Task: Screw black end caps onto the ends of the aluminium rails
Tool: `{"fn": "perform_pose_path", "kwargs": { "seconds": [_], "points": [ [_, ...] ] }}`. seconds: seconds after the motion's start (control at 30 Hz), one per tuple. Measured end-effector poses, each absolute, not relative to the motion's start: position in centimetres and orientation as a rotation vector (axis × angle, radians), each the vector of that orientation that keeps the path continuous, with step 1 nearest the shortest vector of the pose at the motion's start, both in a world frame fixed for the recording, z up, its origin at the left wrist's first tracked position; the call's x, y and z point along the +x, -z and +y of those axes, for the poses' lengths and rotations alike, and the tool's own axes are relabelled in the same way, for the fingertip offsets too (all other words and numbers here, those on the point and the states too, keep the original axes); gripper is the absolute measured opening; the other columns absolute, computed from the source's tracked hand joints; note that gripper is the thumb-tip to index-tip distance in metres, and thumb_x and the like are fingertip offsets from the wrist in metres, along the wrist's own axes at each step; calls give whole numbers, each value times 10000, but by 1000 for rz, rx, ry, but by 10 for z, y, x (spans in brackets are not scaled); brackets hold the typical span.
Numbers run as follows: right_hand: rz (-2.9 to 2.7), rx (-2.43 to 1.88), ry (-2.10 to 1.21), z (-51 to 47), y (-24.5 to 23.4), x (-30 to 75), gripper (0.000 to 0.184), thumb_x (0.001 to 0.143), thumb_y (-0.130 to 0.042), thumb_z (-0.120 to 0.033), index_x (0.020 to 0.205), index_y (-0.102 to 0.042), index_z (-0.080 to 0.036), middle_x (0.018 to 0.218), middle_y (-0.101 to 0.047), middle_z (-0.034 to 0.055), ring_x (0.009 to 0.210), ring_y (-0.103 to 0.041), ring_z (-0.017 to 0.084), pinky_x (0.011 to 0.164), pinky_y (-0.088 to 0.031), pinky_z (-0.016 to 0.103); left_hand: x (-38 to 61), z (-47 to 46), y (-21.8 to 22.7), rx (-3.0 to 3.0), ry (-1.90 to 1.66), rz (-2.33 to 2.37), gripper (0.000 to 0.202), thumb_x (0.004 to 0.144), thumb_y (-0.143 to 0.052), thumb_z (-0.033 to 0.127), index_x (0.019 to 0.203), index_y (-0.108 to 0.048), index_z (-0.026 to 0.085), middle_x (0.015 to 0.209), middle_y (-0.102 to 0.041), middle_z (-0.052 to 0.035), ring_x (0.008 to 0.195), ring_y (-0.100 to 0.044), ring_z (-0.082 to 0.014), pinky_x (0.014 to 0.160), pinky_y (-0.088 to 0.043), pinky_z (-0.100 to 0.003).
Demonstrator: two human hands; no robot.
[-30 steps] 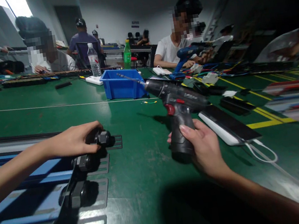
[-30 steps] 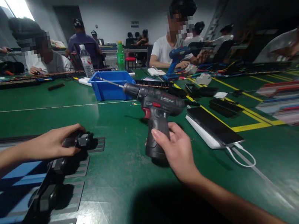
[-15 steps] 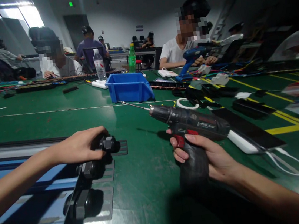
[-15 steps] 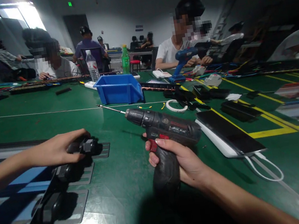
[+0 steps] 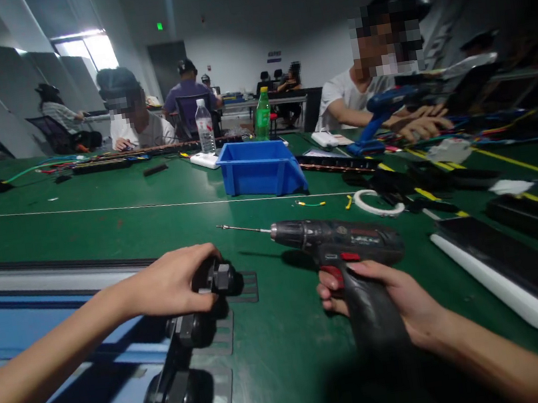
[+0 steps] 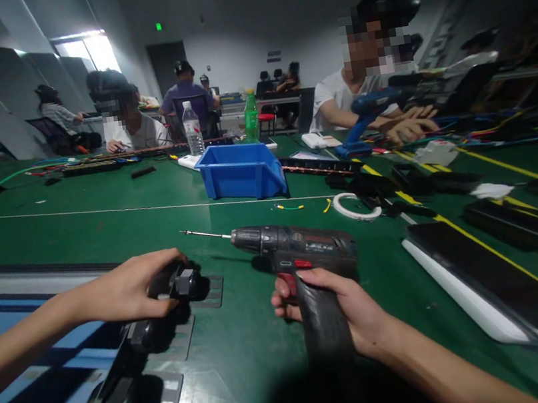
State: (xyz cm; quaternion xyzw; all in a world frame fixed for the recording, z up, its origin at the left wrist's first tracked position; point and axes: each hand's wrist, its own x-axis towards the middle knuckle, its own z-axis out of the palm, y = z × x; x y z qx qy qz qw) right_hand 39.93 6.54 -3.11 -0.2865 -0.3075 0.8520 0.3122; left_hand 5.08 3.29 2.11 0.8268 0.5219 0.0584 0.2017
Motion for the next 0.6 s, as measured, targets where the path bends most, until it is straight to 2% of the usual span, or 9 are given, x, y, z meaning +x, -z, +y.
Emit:
{"fn": "perform_pose_path", "kwargs": {
  "seconds": [0.2,0.4,0.5,0.6],
  "points": [
    [-878,-824,-2178,66,34,409,306,813,-630,-433,747,-741,-155,770,-567,97,782,-612,247,774,-538,340,51,33,-21,2277,-137,1506,473,791,-696,420,1176,-551,186,1028,-630,-64,897,-586,-246,788,-457,-354],
    [-1052,-817,-2253,75,42,403,325,683,-751,-500,722,-699,-182,714,-532,51,656,-554,208,651,-443,338,52,33,-22,2243,-120,1542,467,803,-700,441,1164,-547,189,1036,-627,-69,915,-578,-252,784,-452,-367],
    [-1217,-823,-2263,85,51,406,381,638,-767,-565,683,-688,-195,653,-552,45,608,-559,210,619,-405,339,53,33,-22,2243,-111,1554,437,802,-697,425,1138,-551,186,1022,-623,-66,903,-571,-248,776,-449,-367],
    [-1350,-799,-2285,94,56,411,401,669,-733,-601,702,-724,-201,649,-616,77,639,-607,239,634,-417,349,54,33,-23,2244,-100,1568,421,798,-695,419,1117,-554,183,1012,-618,-68,906,-567,-251,788,-446,-375]
  ]
}}
